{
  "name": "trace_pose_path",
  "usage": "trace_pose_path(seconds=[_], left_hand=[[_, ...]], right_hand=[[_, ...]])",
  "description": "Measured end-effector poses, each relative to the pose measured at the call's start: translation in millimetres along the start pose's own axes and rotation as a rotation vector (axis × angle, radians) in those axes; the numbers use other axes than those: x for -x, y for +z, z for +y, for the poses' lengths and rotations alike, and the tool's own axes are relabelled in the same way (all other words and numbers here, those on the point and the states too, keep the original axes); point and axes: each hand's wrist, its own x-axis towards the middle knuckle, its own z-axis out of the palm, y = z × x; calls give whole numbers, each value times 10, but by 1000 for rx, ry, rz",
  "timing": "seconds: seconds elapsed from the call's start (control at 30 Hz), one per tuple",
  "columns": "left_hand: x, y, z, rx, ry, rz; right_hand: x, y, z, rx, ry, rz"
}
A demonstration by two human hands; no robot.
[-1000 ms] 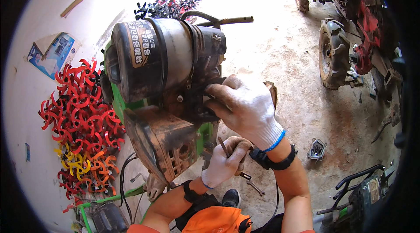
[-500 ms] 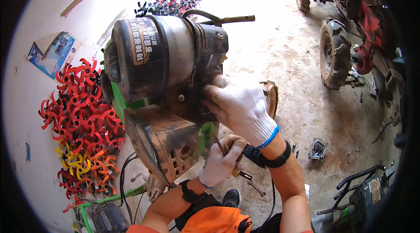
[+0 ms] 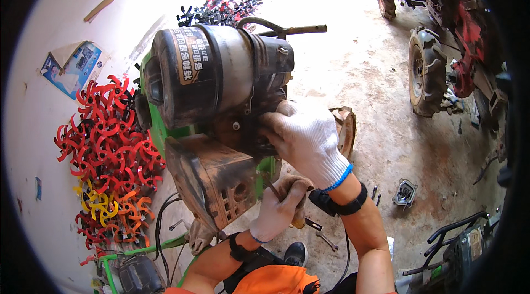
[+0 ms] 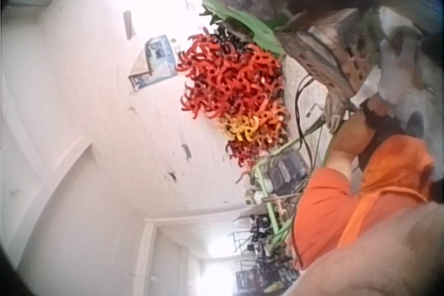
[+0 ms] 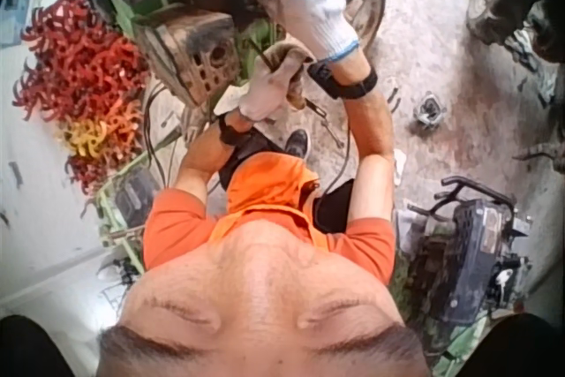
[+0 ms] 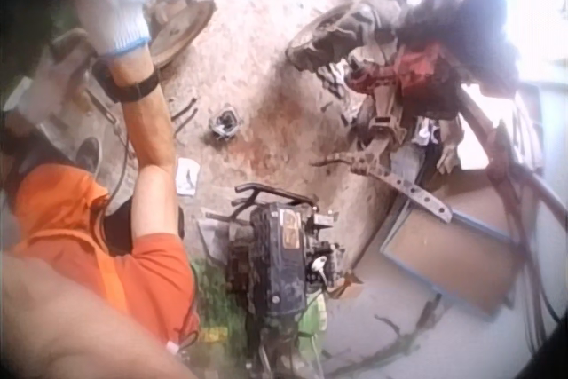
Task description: The person removes small metal rods from a tray, inserts them into a green engine, and uses a screwdriver to tighten components. They repeat this process with additional rods, handling each one individually and securing them into the engine.
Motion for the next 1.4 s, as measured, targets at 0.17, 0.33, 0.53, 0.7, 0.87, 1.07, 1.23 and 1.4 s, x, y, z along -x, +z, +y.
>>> trace_pose_path(seconds=[0.17, 0.33, 0.53, 0.7, 0.87, 1.07, 1.23, 1.4], left_hand=[[-26, -30, 54, 15, -3, 13], [22, 113, 58, 11, -1, 12], [128, 62, 85, -42, -70, 8], [118, 26, 94, 108, -173, -88], [222, 101, 29, 353, -98, -152], [330, 163, 115, 402, -69, -68], [305, 185, 132, 457, -99, -45], [248, 241, 163, 475, -137, 2]], right_hand=[[-21, -3, 13, 1, -22, -44], [-12, -65, 23, -134, 43, -31], [224, -388, 314, -588, 333, -91], [362, -509, 544, -576, 628, -282], [473, -377, 524, -518, 529, -391], [555, -275, 439, -475, 384, -414], [614, -219, 380, -438, 329, -368], [648, -195, 382, -406, 332, -383]])
